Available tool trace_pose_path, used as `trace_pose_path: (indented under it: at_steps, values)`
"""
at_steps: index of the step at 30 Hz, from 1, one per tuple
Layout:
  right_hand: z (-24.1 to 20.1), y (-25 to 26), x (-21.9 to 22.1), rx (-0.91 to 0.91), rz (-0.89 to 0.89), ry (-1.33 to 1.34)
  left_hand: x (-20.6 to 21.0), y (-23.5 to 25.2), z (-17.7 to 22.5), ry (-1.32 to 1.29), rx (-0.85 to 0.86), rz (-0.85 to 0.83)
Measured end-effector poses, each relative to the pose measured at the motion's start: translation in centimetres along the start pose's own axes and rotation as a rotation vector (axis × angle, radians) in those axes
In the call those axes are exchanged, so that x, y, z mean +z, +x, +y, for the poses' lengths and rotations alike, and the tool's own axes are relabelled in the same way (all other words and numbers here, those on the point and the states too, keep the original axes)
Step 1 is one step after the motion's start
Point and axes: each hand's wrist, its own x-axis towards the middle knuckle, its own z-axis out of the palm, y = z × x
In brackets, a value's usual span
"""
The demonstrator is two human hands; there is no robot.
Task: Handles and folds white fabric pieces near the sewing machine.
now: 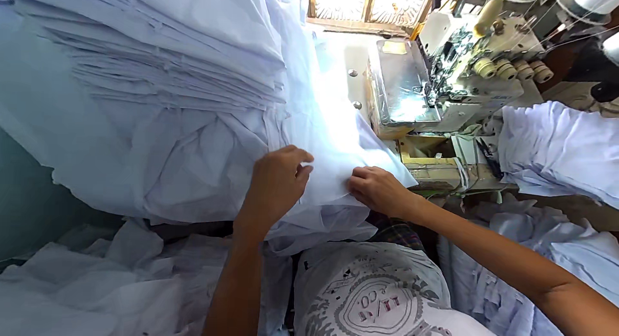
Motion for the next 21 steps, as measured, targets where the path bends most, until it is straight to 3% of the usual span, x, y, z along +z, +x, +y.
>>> trace_pose_path:
  at_steps: [3,9,14,17,21]
  values:
    - [0.6,0.5,-1.0,0.065,-0.076,0.174,1.7,0.2,-1.1,-0.012,-0.062,-0.143]
    - [2.3,1.4,-2.5,0.151,-0.054,0.548,3.9,-0.8,-1.3,0.052,-0.025,-0.093]
    - [0.8,1.8,-3.7,0.183,0.132,0.312,6.1,-0.2,1.3,0.258,-0.077,0.040]
    - [-0.3,1.4,-5.0,0.162,0.162,0.315,5.6,1.4,2.6,0.318,-0.136,0.017]
    - [-0.4,-0.1,-7.0,0.284,0.180,1.018,5.1,2.8,2.5,0.286,-0.168,0.099]
